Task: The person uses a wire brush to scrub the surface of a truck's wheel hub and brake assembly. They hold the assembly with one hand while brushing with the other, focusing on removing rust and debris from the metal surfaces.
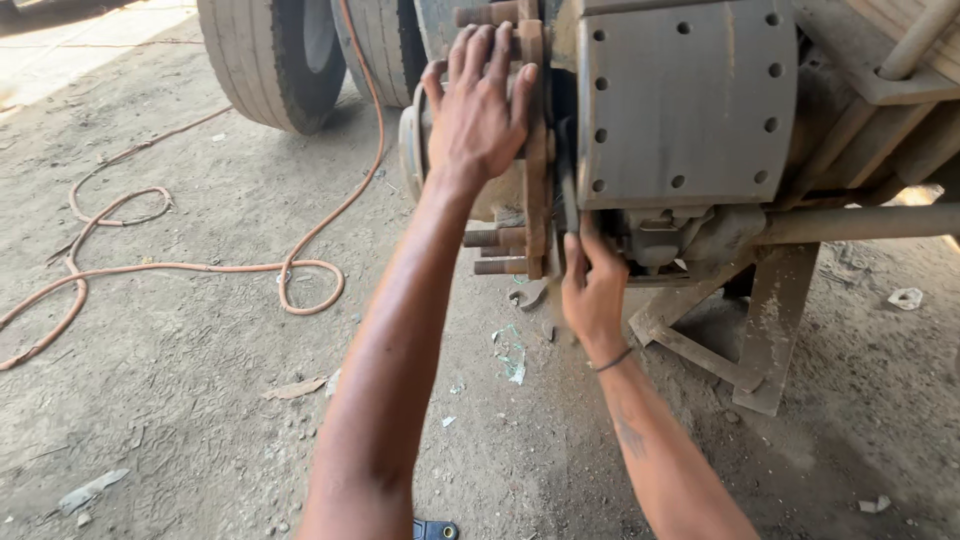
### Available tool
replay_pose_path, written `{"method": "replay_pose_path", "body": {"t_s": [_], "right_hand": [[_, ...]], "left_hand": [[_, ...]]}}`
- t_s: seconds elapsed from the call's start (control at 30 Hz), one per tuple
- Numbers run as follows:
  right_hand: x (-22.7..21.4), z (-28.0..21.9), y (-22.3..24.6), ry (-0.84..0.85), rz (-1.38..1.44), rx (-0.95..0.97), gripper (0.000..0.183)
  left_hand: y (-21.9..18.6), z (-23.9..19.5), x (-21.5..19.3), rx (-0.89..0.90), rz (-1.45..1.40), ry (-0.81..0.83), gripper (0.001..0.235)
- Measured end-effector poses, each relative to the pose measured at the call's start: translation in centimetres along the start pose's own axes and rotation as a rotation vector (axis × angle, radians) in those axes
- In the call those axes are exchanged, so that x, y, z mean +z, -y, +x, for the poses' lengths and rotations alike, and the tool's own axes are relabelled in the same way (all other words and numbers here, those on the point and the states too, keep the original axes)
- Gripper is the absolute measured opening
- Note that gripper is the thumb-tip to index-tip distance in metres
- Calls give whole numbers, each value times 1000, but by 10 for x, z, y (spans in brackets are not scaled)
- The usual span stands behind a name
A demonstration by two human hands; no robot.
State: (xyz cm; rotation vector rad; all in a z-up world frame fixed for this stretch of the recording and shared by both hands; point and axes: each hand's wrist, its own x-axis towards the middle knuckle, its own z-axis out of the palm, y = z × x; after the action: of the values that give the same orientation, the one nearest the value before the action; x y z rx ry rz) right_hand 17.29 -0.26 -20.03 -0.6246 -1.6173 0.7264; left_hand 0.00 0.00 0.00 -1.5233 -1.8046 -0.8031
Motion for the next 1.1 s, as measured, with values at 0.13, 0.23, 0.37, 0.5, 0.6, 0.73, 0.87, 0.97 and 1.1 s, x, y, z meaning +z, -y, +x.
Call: {"method": "replay_pose_path", "body": {"t_s": [0.13,0.23,0.37,0.5,0.6,0.73,0.87,0.97,1.1], "right_hand": [[4,42,2,-17,-170,-3,38],[7,50,3,-50,-101,-159,36],[2,8,-4,-78,-134,-224,45],[-11,-54,-16,0,-198,-112,46],[-24,-80,-21,9,-294,-67,45],[-19,-72,-26,-43,-267,-77,46],[-13,-30,-16,-69,-143,-177,43],[-1,23,-4,-72,-142,-246,33],[0,42,10,-61,-130,-247,29]], "left_hand": [[-1,0,4,-30,-19,7,59],[0,1,4,4,7,-66,57],[2,0,4,8,-24,-39,56],[2,-2,4,2,-19,-29,53],[2,-3,3,18,-29,-58,54],[10,6,7,17,8,27,57],[6,8,9,-28,-39,45,57],[4,7,5,-6,-11,-2,56],[2,3,6,-9,-42,-23,54]]}}
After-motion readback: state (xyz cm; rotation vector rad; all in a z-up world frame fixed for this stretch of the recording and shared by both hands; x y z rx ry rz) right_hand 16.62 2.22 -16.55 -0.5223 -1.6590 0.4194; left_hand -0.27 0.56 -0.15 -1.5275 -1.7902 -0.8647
